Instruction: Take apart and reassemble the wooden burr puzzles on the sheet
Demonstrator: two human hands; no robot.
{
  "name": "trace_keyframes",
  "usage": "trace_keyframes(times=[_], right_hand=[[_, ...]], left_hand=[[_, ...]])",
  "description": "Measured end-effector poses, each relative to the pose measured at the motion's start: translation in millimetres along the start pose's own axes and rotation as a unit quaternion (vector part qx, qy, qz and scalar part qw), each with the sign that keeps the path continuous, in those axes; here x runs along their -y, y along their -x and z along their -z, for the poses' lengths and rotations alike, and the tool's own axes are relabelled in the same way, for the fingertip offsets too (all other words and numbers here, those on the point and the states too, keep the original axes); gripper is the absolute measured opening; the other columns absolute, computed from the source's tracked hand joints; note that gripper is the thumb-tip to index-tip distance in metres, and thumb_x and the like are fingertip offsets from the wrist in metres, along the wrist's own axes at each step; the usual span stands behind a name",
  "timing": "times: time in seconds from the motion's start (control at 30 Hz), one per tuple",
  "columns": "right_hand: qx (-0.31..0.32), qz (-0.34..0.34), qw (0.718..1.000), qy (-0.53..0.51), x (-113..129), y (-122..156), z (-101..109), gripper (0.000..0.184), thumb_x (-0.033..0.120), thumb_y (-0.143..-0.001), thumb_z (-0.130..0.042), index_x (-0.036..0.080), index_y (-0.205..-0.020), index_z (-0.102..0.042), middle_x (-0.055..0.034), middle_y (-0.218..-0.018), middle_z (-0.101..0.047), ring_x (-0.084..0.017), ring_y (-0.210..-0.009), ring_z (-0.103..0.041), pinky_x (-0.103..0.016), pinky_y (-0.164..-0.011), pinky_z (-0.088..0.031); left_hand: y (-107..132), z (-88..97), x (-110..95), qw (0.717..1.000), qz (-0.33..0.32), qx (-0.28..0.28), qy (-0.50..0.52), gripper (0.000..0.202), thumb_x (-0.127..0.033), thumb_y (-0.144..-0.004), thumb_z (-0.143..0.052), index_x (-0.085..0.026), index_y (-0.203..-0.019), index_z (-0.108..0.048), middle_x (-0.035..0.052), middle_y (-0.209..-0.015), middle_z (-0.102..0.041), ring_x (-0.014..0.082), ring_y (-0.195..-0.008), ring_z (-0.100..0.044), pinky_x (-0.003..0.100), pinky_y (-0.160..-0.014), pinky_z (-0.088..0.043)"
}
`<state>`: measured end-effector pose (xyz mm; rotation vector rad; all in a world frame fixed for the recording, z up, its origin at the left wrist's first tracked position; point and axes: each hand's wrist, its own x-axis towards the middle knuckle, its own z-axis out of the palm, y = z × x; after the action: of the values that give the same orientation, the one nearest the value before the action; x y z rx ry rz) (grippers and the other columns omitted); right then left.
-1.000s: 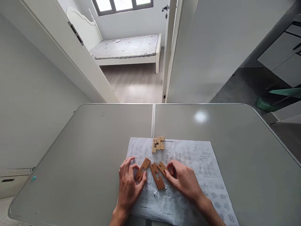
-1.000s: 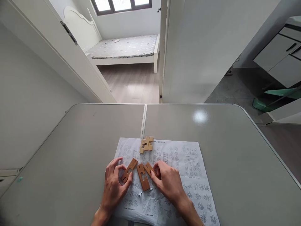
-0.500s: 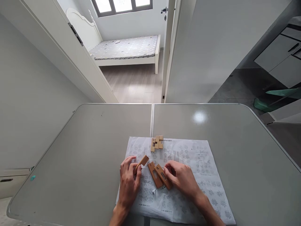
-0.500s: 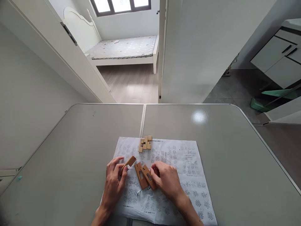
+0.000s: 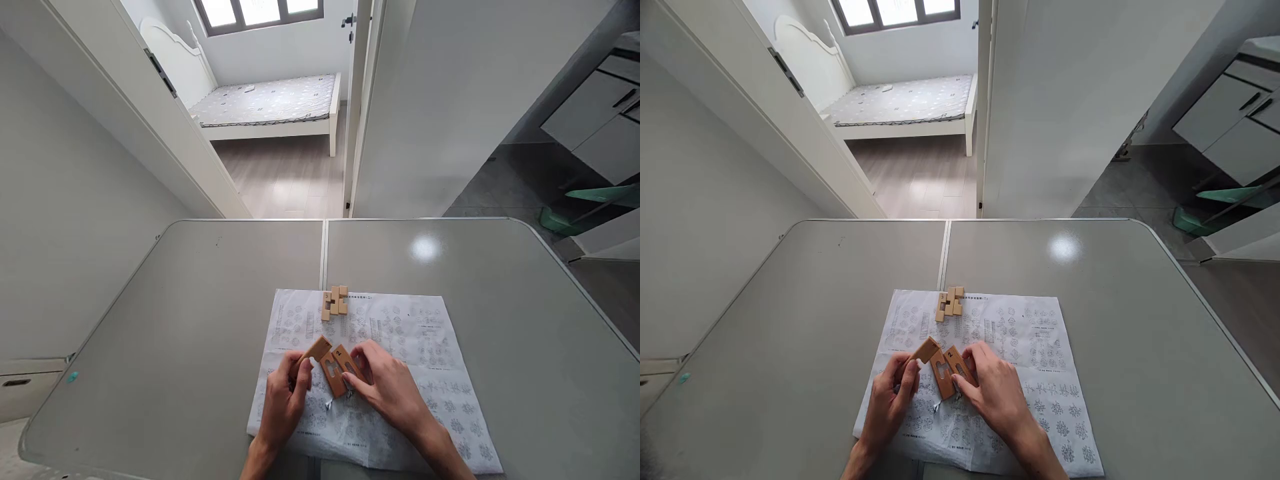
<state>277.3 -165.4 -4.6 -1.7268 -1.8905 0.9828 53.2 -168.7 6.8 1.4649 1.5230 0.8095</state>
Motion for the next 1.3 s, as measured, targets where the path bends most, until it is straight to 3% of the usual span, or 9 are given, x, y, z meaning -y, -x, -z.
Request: trace_keyframes(times=[0.13, 0.27, 0.4, 0.6, 0.77, 0.97, 1.3], right_hand=[[0.014, -0.022, 1.0, 0.011, 2.0, -1.7, 0.3, 0.019, 0.031, -0.091, -0.071, 0.025, -0.081, -0.057, 0.0017, -0.075, -0.066, -0.019, -0.063, -0.061, -0.029, -0.058, -0.039], [0.014, -0.016, 1.0, 0.009, 1.5, -2.7, 1.3, 0.024, 0.033, -0.095, -0.066, 0.024, -0.076, -0.054, 0.0011, -0.072, -0.065, -0.018, -0.062, -0.058, -0.029, -0.058, -0.035], [0.007, -0.029, 0.995, -0.095, 3.3, -1.1, 4.4, 0.028, 0.042, -0.099, -0.063, 0.024, -0.078, -0.056, 0.0009, -0.073, -0.062, -0.018, -0.063, -0.055, -0.028, -0.059, -0.038], [0.018, -0.074, 0.945, -0.317, 4.2, 2.5, 1.7, 0.041, 0.061, -0.1, -0.057, 0.022, -0.086, -0.06, 0.0019, -0.072, -0.057, -0.016, -0.061, -0.052, -0.026, -0.057, -0.043], [0.027, -0.105, 0.906, -0.409, 4.7, 6.5, -3.5, 0.048, 0.068, -0.099, -0.057, 0.021, -0.092, -0.064, -0.0032, -0.086, -0.068, -0.02, -0.076, -0.063, -0.027, -0.066, -0.05], [0.023, -0.114, 0.887, -0.446, 5.7, 6.4, -2.2, 0.048, 0.068, -0.101, -0.055, 0.022, -0.09, -0.063, -0.0007, -0.081, -0.064, -0.016, -0.067, -0.053, -0.026, -0.059, -0.045], [0.027, -0.105, 0.893, -0.437, 0.8, 6.9, -5.1, 0.045, 0.064, -0.103, -0.053, 0.022, -0.089, -0.06, 0.0034, -0.073, -0.052, -0.014, -0.061, -0.049, -0.027, -0.059, -0.044]], left_hand=[[2.5, -10.4, 1.6, 0.995, 0.03, 0.05, 0.085, 0.034, -0.054, -0.103, -0.053, -0.021, -0.096, -0.061, -0.0084, -0.054, -0.043, 0.0109, -0.047, -0.039, 0.021, -0.048, -0.031], [2.0, -18.4, 3.8, 0.984, 0.056, 0.066, 0.154, 0.038, -0.058, -0.102, -0.053, -0.021, -0.095, -0.059, -0.0086, -0.057, -0.039, 0.0098, -0.048, -0.034, 0.019, -0.044, -0.026], [0.0, -20.3, 3.0, 0.98, 0.06, 0.065, 0.176, 0.039, -0.058, -0.103, -0.051, -0.02, -0.096, -0.058, -0.0092, -0.057, -0.037, 0.0088, -0.047, -0.03, 0.018, -0.043, -0.025], [-3.0, -18.9, -1.0, 0.982, 0.061, 0.061, 0.166, 0.044, -0.06, -0.104, -0.046, -0.019, -0.099, -0.061, -0.0089, -0.055, -0.038, 0.0092, -0.046, -0.031, 0.021, -0.045, -0.027], [-4.8, -19.1, 0.3, 0.98, 0.071, 0.06, 0.175, 0.045, -0.061, -0.105, -0.045, -0.018, -0.1, -0.059, -0.0094, -0.057, -0.037, 0.009, -0.047, -0.03, 0.021, -0.045, -0.027], [-5.0, -19.2, 1.3, 0.976, 0.076, 0.067, 0.193, 0.045, -0.061, -0.104, -0.047, -0.018, -0.099, -0.058, -0.01, -0.057, -0.034, 0.0087, -0.047, -0.028, 0.021, -0.044, -0.025], [-5.4, -17.4, -0.4, 0.986, 0.047, 0.098, 0.127, 0.043, -0.056, -0.103, -0.05, -0.016, -0.092, -0.065, -0.0072, -0.059, -0.036, 0.0096, -0.049, -0.031, 0.022, -0.045, -0.023]])
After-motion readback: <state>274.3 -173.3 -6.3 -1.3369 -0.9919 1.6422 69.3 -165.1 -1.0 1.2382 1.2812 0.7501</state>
